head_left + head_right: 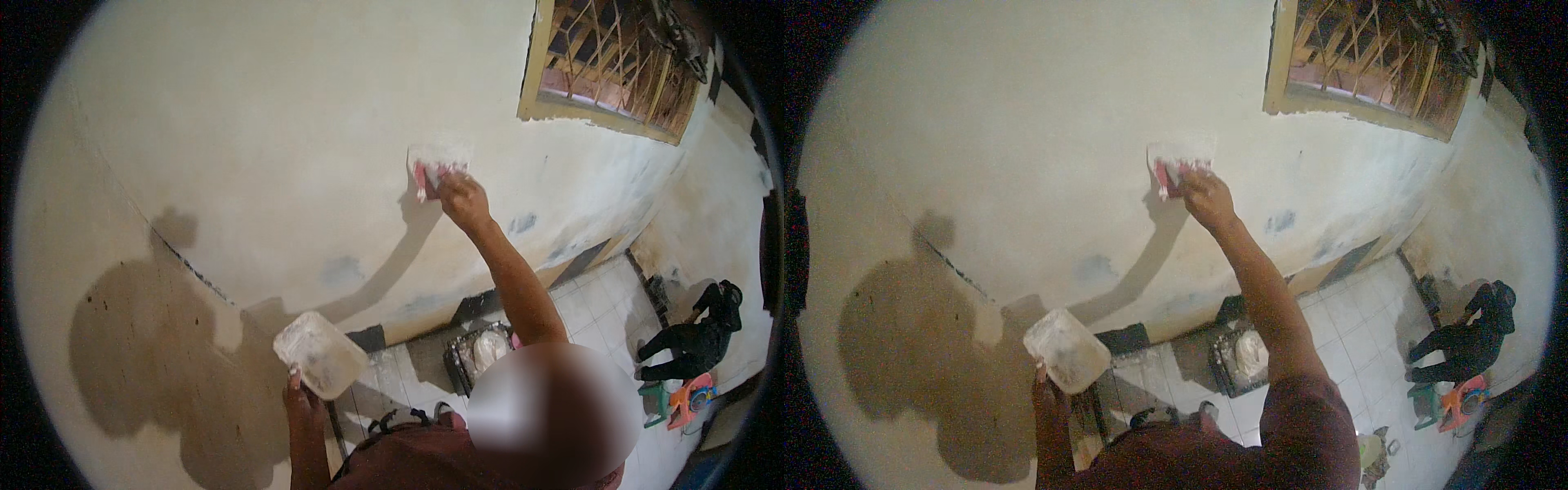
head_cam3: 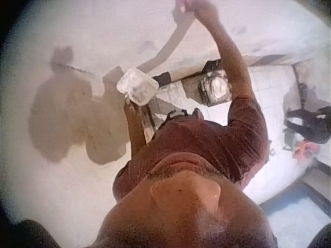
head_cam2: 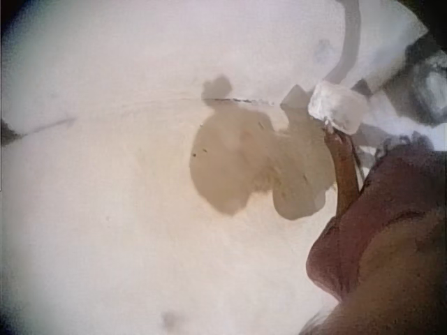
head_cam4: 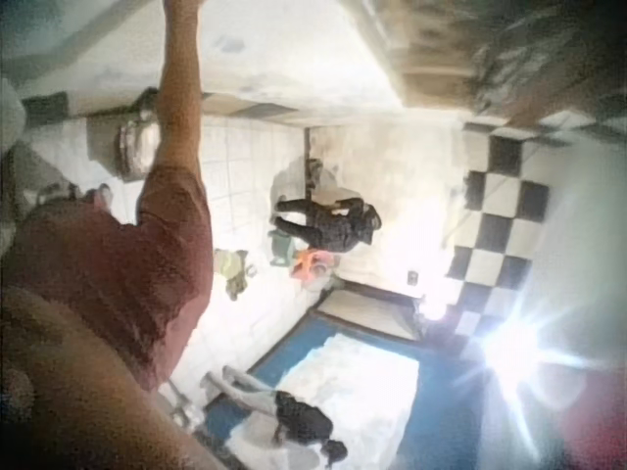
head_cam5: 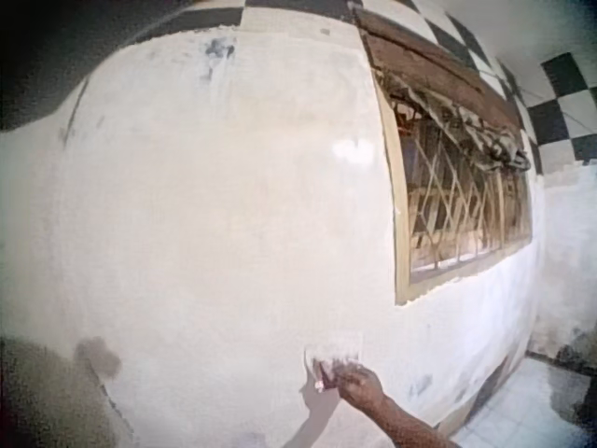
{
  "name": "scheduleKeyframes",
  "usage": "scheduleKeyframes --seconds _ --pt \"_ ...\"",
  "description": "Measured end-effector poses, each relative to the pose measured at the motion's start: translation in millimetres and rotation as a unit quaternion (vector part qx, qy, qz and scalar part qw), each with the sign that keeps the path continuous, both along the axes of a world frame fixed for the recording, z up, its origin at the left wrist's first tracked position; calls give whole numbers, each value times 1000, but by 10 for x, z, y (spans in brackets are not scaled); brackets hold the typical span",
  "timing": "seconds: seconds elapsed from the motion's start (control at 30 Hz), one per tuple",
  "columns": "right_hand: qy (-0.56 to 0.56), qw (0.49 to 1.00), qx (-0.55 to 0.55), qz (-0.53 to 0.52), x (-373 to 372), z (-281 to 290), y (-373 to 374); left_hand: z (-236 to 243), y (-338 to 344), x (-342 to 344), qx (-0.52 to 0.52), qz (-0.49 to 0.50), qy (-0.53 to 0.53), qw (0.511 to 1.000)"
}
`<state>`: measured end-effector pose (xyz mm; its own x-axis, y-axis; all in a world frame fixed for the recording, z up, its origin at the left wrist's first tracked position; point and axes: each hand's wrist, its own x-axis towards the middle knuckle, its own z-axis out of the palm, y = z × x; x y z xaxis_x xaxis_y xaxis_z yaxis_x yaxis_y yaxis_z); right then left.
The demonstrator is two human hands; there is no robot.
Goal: The person applies a white plaster or filler substance to holes and cracks in a wall using a putty knife and a plastic container, smoothing the material over the surface.
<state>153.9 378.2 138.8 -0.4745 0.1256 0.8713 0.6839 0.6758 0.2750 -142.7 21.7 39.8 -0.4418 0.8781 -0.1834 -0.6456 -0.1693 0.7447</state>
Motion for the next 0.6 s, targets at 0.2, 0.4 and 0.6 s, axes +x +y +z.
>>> scheduleKeyframes --seconds 0.2,0.4,0.6 --pt "0 981 -191 -30 324 -1177 -680 -162 144 127 -5 -12 -9 1000" --pt "370 918 -120 -74 355 300 -576 -124 143 259 -9 8 -77 997" --pt "350 927 -79 -115 -646 107 -44 22 151 422 -40 -10 -46 998"
